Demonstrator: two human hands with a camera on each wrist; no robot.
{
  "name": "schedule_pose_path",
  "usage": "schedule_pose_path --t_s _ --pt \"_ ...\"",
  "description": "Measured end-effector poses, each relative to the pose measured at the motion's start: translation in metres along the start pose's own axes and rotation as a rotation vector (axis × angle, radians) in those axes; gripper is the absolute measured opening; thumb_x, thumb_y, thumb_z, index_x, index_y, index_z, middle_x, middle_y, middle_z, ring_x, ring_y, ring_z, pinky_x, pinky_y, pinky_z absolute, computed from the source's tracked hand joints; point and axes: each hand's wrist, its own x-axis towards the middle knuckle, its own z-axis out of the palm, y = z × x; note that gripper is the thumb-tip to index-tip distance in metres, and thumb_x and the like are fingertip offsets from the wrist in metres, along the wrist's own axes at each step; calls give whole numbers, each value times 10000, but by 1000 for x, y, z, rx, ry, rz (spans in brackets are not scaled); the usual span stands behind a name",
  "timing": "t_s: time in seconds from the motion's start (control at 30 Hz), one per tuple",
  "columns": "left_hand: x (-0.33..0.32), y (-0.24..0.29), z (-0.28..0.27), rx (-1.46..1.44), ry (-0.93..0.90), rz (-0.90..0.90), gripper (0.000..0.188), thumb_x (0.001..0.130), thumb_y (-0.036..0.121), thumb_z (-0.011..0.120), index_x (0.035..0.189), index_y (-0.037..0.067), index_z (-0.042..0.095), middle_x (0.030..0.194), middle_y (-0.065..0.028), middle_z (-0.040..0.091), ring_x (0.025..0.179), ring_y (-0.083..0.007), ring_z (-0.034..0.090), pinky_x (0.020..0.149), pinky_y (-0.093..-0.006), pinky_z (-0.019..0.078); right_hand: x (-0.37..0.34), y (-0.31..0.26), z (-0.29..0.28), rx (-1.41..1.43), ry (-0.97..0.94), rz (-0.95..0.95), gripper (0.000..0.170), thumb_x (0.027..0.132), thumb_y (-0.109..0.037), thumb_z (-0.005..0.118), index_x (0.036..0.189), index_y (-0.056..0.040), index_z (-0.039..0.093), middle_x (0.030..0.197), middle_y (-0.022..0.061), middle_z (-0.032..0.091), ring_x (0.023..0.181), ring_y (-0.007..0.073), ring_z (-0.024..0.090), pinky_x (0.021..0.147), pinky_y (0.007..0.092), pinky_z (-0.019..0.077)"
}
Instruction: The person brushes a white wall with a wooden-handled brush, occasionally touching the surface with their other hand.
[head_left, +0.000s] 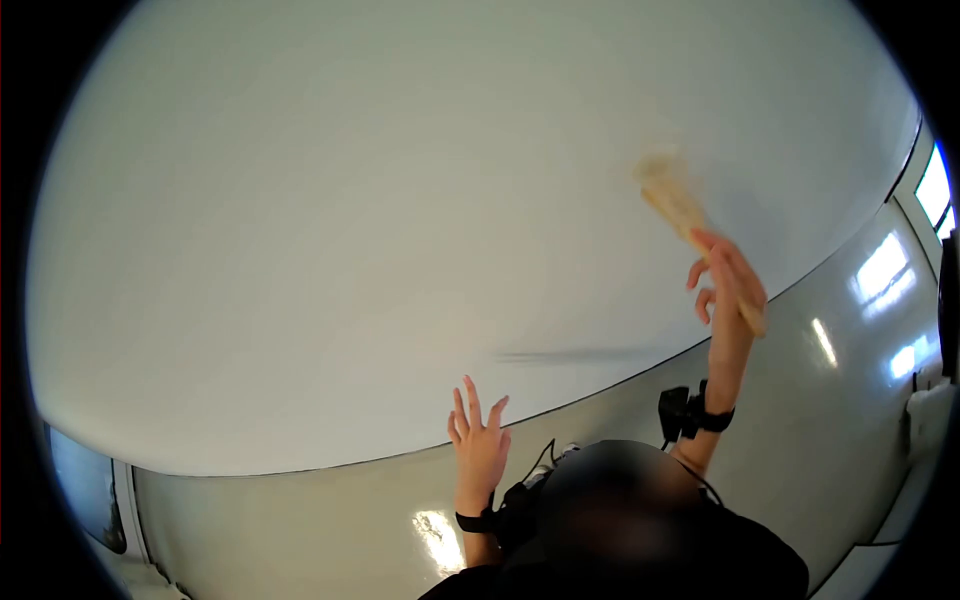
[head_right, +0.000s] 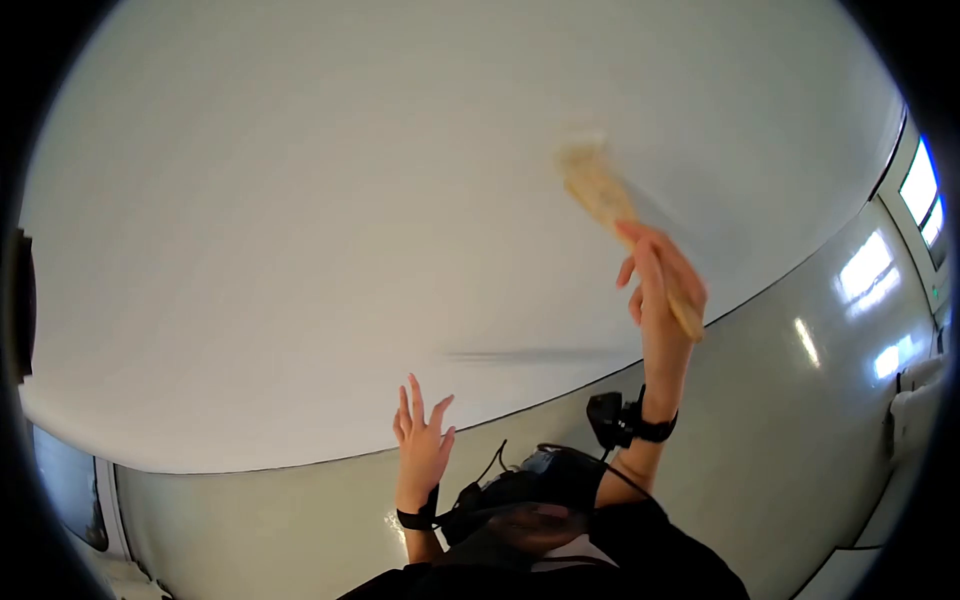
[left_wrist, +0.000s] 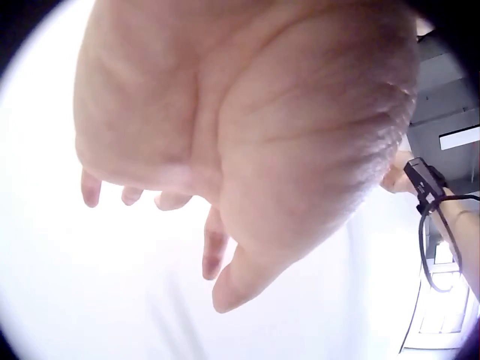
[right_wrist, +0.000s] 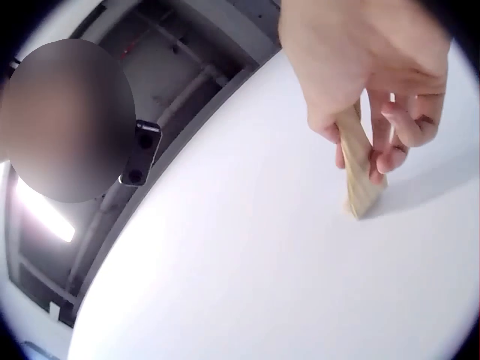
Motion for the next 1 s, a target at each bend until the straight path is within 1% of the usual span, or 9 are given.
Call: schedule_pose_path --t_s 0.1,0.2,0.3,0.4,0.5,0.63,0.83,0.93,1.0 --pt "-2 9 -6 17 25 2 577 894 115 725 1438 164 536 1717 -229 128 1548 -482 201 1180 -600 279 -13 10 -22 -121 -139 271 254 1047 -195 591 1105 -23 768 680 -7 579 491 31 384 460 207 262" --pt "1 9 -5 52 31 0 585 901 118 723 1450 148 523 1718 -226 121 1548 -477 204 1179 -596 282 -21 46 -27 -136 -322 246 247 1033 -183 614 1060 2 776 703 24 648 511 55 446 474 223 326" --pt "-3 15 -14 46 -12 0 586 907 116 717 1457 143 517 1720 -227 110 1549 -480 196 1183 -597 278 -28 71 -18 -224 -441 278 253 1020 -162 623 1031 45 770 870 76 756 580 79 562 469 208 373" --pt "3 15 -20 45 -4 25 584 915 116 710 1463 140 510 1720 -227 102 1551 -485 183 1189 -599 270 -32 45 -25 -106 -404 281 242 1014 -156 645 978 49 767 805 88 750 538 79 516 523 243 428" --pt "1 16 -17 52 -7 11 591 920 120 706 1474 137 500 1721 -227 98 1555 -482 174 1192 -601 263 -29 3 -41 -22 -233 20 207 1020 -101 603 1034 37 757 802 73 743 538 73 520 507 231 398" --pt "1 15 -12 67 -8 -3 633 922 130 710 1508 114 470 1722 -227 96 1561 -469 168 1194 -601 259 -31 2 -19 184 89 -184 207 1022 -53 564 1073 33 745 820 53 736 555 62 511 517 209 373" --pt "0 20 -6 115 44 -16 800 929 182 718 1595 17 306 1716 -230 124 1564 -446 177 1197 -576 268 -27 7 -36 -95 -14 13 190 1010 -65 602 1065 36 754 851 62 753 593 65 525 551 214 399" --pt "0 22 -5 126 47 -38 806 947 146 694 1610 0 260 1722 -217 113 1570 -440 159 1212 -580 236 -27 14 -47 -134 -133 168 188 1004 -93 630 1038 36 763 845 69 760 576 71 529 545 228 420" --pt "-1 23 -5 149 64 -22 831 941 184 711 1614 10 256 1716 -223 138 1567 -433 180 1205 -575 251 -25 45 -52 -135 -248 185 190 995 -101 641 997 43 765 814 75 755 557 74 528 532 230 423"
